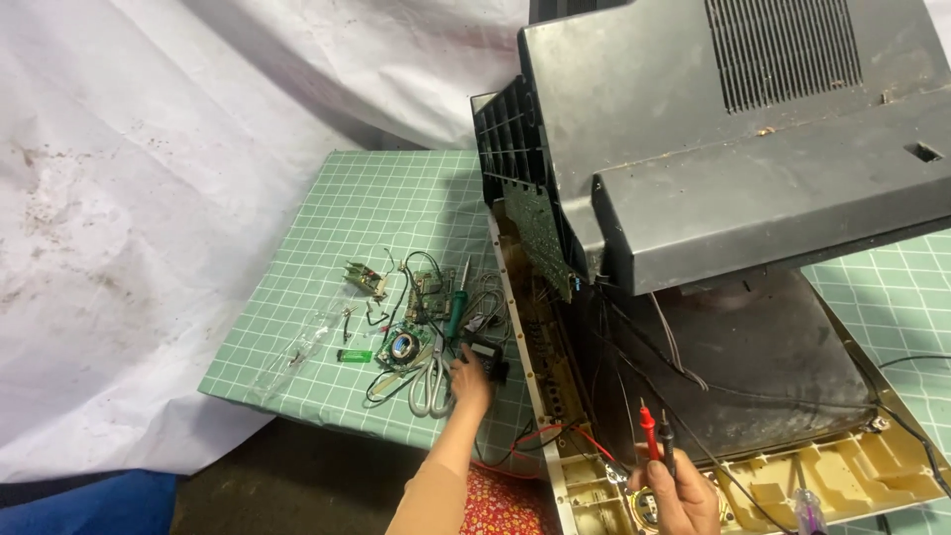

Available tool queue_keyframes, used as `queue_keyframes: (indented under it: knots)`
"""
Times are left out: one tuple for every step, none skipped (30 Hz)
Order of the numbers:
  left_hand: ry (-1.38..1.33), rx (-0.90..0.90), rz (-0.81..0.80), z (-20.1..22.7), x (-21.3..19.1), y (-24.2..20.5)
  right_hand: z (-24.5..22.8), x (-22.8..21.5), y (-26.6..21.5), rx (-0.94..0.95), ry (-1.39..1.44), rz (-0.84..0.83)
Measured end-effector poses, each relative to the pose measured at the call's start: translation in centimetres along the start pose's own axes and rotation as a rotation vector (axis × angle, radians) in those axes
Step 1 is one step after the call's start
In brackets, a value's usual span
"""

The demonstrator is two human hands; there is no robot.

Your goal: Testing internal electronics with a multimeter and reassembling the back cover of a CRT television.

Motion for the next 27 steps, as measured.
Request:
queue_keyframes:
  knots:
    - [0.0, -0.004, 0.001, 0.6, -2.4, -1.3, 0.3, 0.0, 0.0, 0.0, 0.001, -0.004]
    - [-0.068, -0.047, -0.094, 0.9, -4.1, -2.6, 0.5, -0.1, 0.0, -0.016, 0.012, -0.007]
    - [-0.136, -0.089, -0.188, 1.4, -5.8, -4.0, 0.7, -0.1, 0.0, -0.033, 0.023, -0.01]
    - [-0.136, -0.092, -0.186, 1.9, -7.8, -5.0, 0.5, -0.1, -0.2, -0.033, 0.024, -0.013]
    - [-0.251, -0.138, -0.205, 2.1, -9.6, -6.0, 0.7, -0.1, -0.4, 0.027, 0.015, -0.013]
    - [-0.366, -0.185, -0.222, 2.3, -11.3, -7.1, 1.0, -0.1, -0.6, 0.086, 0.006, -0.014]
    - [-0.364, -0.19, -0.222, 2.1, -11.5, -7.0, 1.0, 0.2, -0.8, 0.09, 0.007, -0.019]
    - [-0.481, -0.164, -0.228, 2.1, -11.6, -6.9, 1.0, 0.5, -0.9, 0.079, 0.042, -0.024]
    - [-0.6, -0.136, -0.233, 2.3, -11.7, -6.6, 0.9, 0.8, -0.9, 0.065, 0.076, -0.03]
    - [-0.601, -0.14, -0.231, 2.5, -12.2, -7.1, 1.0, 0.9, -1.0, 0.065, 0.076, -0.034]
    - [-0.594, -0.103, -0.202, 2.8, -12.9, -7.6, 1.3, 0.8, -1.1, 0.101, 0.055, -0.032]
    - [-0.586, -0.066, -0.172, 3.0, -13.6, -8.1, 1.6, 0.8, -1.4, 0.136, 0.033, -0.03]
    - [-0.588, -0.073, -0.169, 3.1, -13.9, -9.0, 1.7, 0.9, -1.4, 0.137, 0.033, -0.038]
    - [-0.608, -0.073, -0.214, 3.3, -13.9, -10.1, 1.8, 0.9, -1.5, 0.128, 0.001, -0.032]
    - [-0.629, -0.073, -0.256, 3.5, -13.9, -11.1, 1.8, 0.9, -1.6, 0.118, -0.031, -0.028]
    - [-0.632, -0.082, -0.251, 2.8, -12.6, -11.4, 1.8, 1.2, -1.7, 0.118, -0.031, -0.038]
    - [-0.573, -0.12, -0.321, 2.0, -10.7, -11.8, 0.9, 1.3, -1.6, -0.001, -0.073, -0.031]
    - [-0.514, -0.158, -0.391, 1.2, -8.8, -12.2, 0.1, 1.5, -1.7, -0.12, -0.114, -0.022]
    - [-0.519, -0.165, -0.388, 0.8, -8.3, -12.5, 0.9, 1.6, -1.7, -0.122, -0.114, -0.03]
    - [-0.548, -0.178, -0.389, 0.3, -7.8, -12.8, 2.1, 1.7, -1.7, -0.066, -0.091, -0.055]
    - [-0.577, -0.192, -0.391, -0.1, -7.3, -13.2, 3.3, 1.9, -1.8, -0.008, -0.069, -0.078]
    - [-0.581, -0.198, -0.388, -0.3, -7.5, -12.9, 3.9, 2.0, -1.7, -0.009, -0.07, -0.085]
    - [-0.615, -0.197, -0.365, -0.5, -7.8, -12.8, 4.8, 2.2, -1.8, 0.039, 0.005, -0.108]
    - [-0.649, -0.197, -0.341, -0.8, -8.1, -12.7, 5.6, 2.4, -2.0, 0.088, 0.08, -0.13]
    - [-0.653, -0.2, -0.336, -1.1, -7.8, -12.3, 5.5, 2.5, -2.0, 0.085, 0.08, -0.135]
    - [-0.624, -0.192, -0.283, -1.5, -7.9, -11.8, 5.3, 2.5, -2.0, 0.061, -0.008, -0.135]
    - [-0.594, -0.18, -0.231, -1.7, -8.0, -11.1, 5.0, 2.5, -1.9, 0.035, -0.094, -0.13]
Point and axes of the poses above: each hand's wrist, its own y-axis towards the middle knuckle, its own x-axis out of the palm, z = x × y, the point moved 7 cm from there along y, towards the middle knuckle, and after that the axes turned 5 degrees about -y, right-handed, at the moved point
